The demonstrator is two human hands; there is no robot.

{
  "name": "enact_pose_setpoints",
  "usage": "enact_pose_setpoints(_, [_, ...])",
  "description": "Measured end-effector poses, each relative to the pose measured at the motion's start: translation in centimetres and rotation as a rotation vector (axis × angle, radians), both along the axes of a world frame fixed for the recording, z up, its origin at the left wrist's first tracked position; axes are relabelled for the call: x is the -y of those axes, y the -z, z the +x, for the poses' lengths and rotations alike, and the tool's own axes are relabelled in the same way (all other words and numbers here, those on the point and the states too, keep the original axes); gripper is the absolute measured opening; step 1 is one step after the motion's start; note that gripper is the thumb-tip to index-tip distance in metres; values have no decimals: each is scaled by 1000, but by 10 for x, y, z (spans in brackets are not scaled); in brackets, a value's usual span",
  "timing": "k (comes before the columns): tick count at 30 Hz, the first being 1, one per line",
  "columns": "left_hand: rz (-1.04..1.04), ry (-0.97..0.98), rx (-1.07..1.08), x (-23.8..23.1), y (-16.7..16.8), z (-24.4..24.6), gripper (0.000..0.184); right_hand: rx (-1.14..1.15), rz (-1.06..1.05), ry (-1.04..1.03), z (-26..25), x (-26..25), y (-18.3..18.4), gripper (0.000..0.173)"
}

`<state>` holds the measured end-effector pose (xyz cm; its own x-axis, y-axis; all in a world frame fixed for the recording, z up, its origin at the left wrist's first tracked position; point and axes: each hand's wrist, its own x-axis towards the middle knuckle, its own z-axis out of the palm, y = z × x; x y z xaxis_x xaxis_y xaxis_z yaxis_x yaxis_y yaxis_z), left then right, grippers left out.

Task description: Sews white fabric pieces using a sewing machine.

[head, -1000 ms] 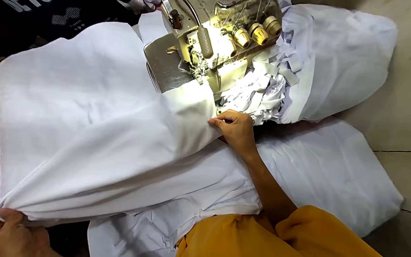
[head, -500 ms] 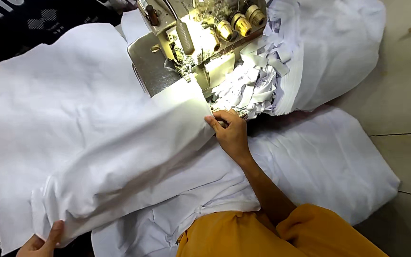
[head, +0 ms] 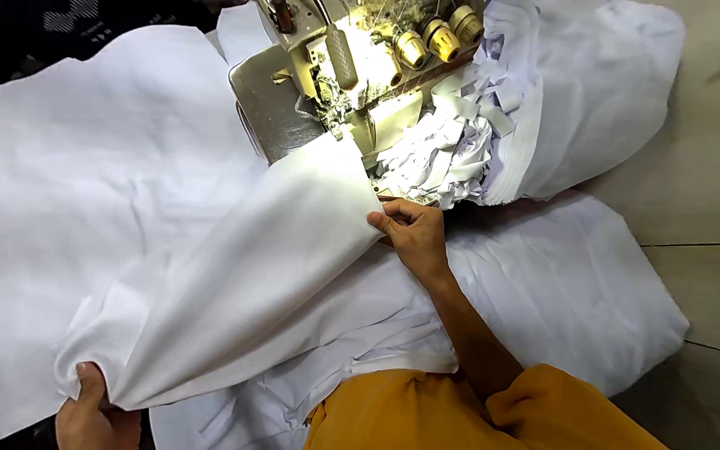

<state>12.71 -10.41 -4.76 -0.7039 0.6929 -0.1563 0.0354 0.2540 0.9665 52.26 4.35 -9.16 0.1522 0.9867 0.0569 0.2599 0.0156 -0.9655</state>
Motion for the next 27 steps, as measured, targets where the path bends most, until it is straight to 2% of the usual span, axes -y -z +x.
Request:
enact_pose_setpoints(2, [-8,38,41,2,1,0,31,-38,-2,-7,0,2,1,14])
enact_pose_setpoints(4, [-17,116,46,8,-1,-2,28,-51,-23,-24,0,4,1,26])
enact_pose_setpoints(6, [-85,232,-14,17,-7,-6,28,-27,-17,-6,0,6,2,26])
enact_pose_setpoints(9, [-174,307,-90,21,-16,-3,54,33,-22,-3,3,8,3,19])
enact_pose_setpoints(12, [62,310,-30,23,1,-6,60,29,-11,-3,7,13,4,16])
enact_pose_setpoints(15, [322,251,48,19,19,0,53,-16,54,-4,10,16,1,15])
enact_pose_setpoints(17, [330,171,45,12,23,14,50,-48,115,-6,11,15,7,16])
enact_pose_setpoints(20, [220,74,15,3,28,24,45,-84,133,-8,10,12,22,16])
enact_pose_setpoints(27, [236,50,-31,-5,28,19,45,-123,137,4,5,6,24,14])
